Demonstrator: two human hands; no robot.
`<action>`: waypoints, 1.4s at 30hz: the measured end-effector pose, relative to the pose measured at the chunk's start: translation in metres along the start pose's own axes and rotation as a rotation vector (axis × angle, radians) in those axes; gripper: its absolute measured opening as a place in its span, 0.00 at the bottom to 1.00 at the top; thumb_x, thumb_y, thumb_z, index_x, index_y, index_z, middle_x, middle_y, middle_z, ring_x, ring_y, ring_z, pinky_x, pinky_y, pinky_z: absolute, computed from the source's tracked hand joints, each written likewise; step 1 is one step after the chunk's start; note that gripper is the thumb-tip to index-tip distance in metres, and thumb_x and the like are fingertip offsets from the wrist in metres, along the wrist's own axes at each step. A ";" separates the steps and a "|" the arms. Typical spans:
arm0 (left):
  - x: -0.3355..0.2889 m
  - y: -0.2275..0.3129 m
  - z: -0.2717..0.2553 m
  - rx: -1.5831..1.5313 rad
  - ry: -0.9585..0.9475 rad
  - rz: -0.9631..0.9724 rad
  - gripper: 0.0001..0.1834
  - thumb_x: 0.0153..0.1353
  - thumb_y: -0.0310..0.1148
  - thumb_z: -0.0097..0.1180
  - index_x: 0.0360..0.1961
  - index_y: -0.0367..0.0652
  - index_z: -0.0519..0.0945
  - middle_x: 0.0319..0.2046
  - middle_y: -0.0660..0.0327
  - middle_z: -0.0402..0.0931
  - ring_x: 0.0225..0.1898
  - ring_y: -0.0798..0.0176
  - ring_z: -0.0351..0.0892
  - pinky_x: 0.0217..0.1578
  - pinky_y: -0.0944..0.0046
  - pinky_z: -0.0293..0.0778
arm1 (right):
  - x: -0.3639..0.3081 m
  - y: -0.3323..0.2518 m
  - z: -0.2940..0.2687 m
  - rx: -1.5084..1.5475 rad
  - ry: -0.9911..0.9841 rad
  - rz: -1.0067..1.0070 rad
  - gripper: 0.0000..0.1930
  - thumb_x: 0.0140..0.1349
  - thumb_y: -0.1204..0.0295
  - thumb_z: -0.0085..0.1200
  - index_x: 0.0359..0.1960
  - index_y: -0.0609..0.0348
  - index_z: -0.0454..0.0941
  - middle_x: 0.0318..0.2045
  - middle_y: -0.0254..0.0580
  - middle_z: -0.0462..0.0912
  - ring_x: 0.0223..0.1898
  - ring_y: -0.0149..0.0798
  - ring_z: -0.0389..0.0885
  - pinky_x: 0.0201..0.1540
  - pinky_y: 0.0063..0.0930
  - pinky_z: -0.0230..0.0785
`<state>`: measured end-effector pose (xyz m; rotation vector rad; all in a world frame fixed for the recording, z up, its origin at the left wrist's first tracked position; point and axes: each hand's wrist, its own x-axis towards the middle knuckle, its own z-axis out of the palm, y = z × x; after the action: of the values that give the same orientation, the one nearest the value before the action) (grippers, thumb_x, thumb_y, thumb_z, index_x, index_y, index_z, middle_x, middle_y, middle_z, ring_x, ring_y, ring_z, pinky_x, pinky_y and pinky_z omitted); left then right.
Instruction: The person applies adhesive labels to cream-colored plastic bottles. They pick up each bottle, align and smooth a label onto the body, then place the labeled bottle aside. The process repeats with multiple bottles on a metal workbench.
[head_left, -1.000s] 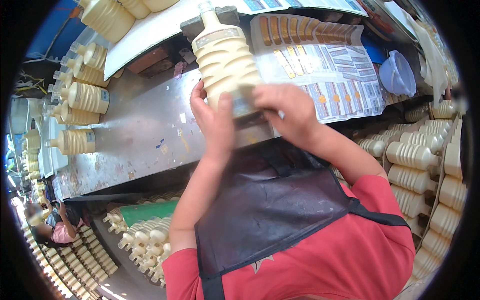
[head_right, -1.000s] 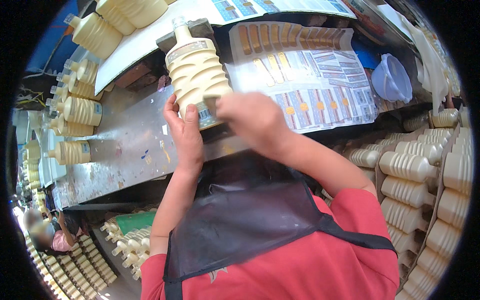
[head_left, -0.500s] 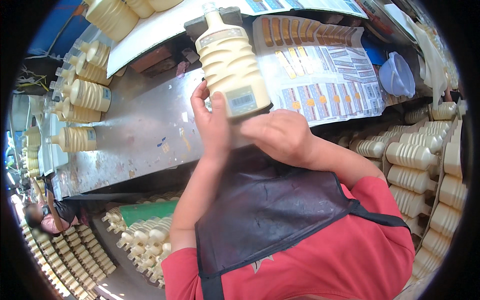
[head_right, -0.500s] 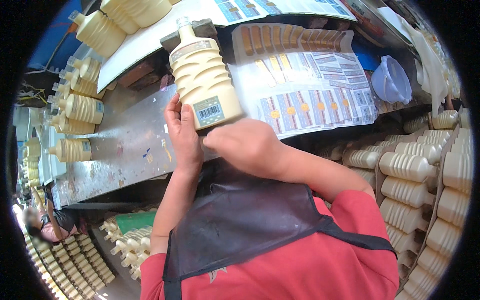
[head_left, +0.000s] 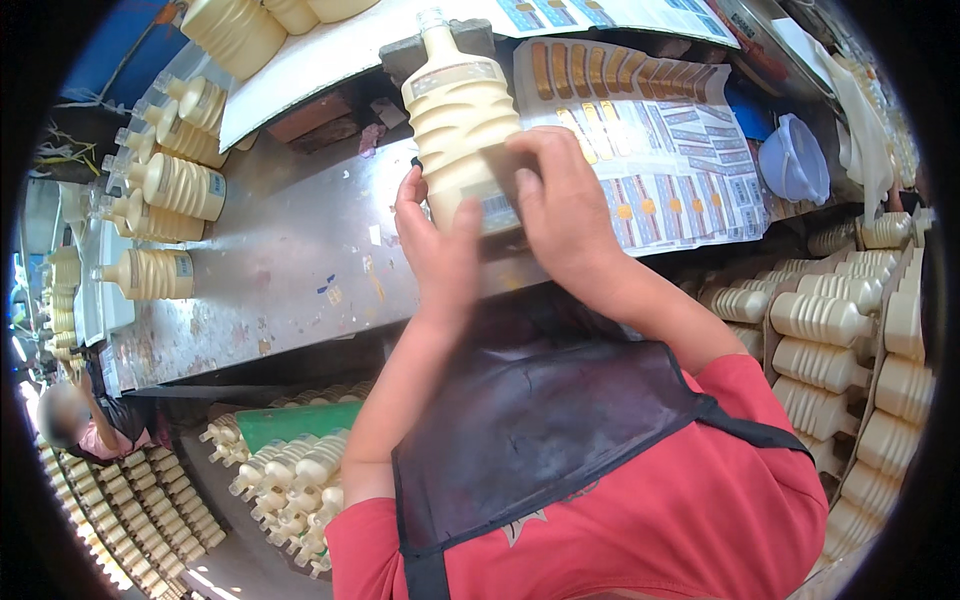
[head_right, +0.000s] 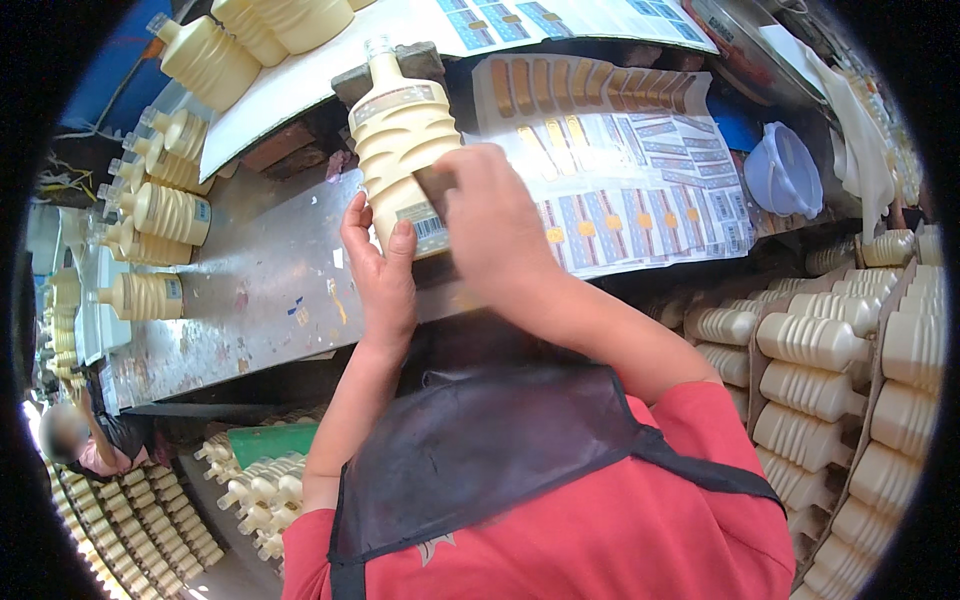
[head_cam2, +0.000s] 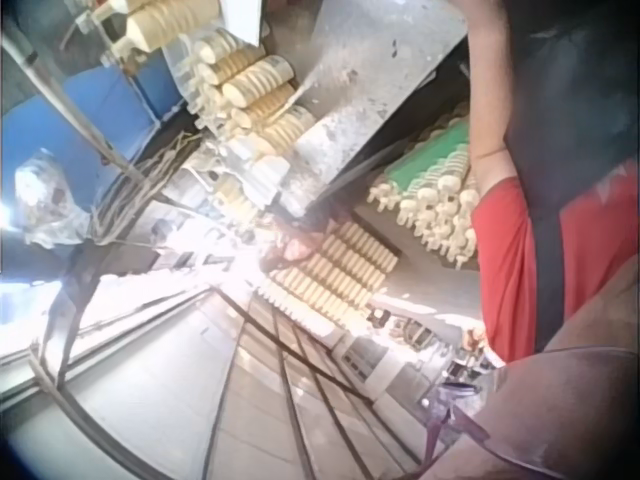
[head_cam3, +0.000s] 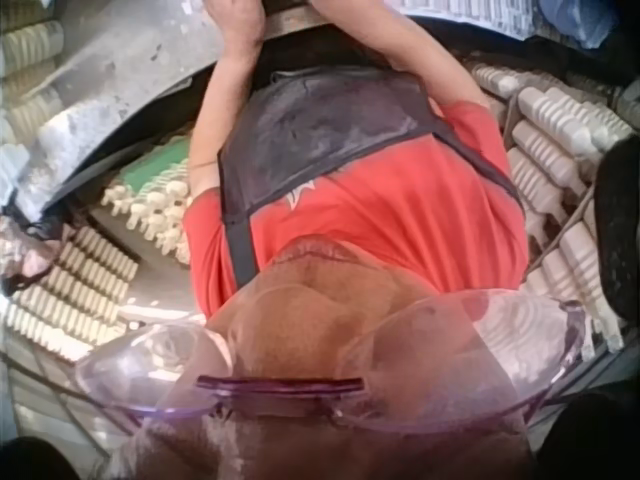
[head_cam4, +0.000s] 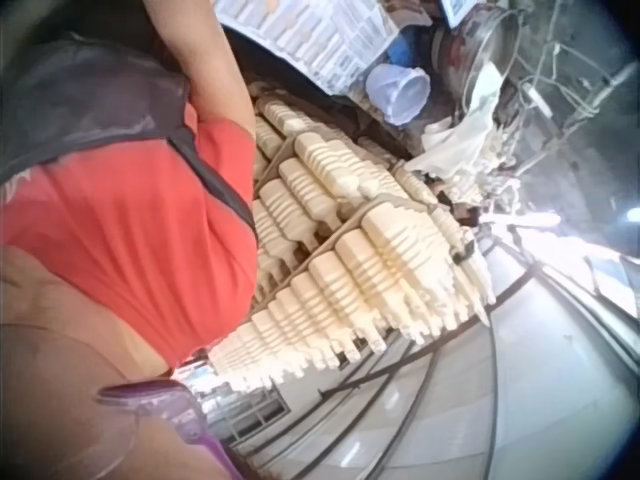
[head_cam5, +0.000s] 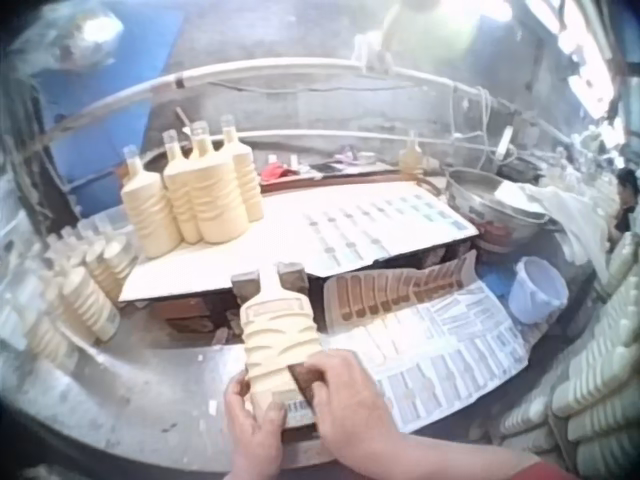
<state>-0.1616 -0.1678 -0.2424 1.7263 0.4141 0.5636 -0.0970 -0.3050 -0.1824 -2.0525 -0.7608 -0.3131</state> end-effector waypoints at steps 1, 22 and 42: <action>0.000 -0.001 -0.001 -0.016 -0.008 -0.011 0.42 0.63 0.40 0.62 0.72 0.30 0.59 0.64 0.43 0.64 0.67 0.44 0.64 0.71 0.48 0.57 | -0.001 0.007 -0.001 0.009 0.016 -0.001 0.14 0.64 0.81 0.50 0.51 0.63 0.72 0.49 0.56 0.75 0.52 0.60 0.75 0.58 0.48 0.68; -0.004 -0.034 -0.025 -0.003 -0.153 0.025 0.45 0.55 0.29 0.77 0.69 0.36 0.64 0.61 0.55 0.72 0.65 0.59 0.71 0.66 0.58 0.68 | -0.020 0.028 0.005 0.202 0.098 0.216 0.15 0.69 0.78 0.47 0.56 0.65 0.69 0.53 0.56 0.73 0.56 0.57 0.75 0.63 0.44 0.66; 0.013 0.005 -0.016 0.419 -0.109 0.498 0.43 0.48 0.28 0.80 0.66 0.43 0.71 0.66 0.53 0.62 0.68 0.50 0.65 0.65 0.53 0.70 | -0.052 0.107 -0.137 0.449 -0.086 1.014 0.17 0.69 0.60 0.58 0.29 0.62 0.85 0.28 0.35 0.85 0.32 0.28 0.81 0.37 0.27 0.72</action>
<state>-0.1601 -0.1489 -0.2328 2.2737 0.0128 0.7709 -0.0619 -0.4821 -0.2009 -1.7627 0.2150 0.4799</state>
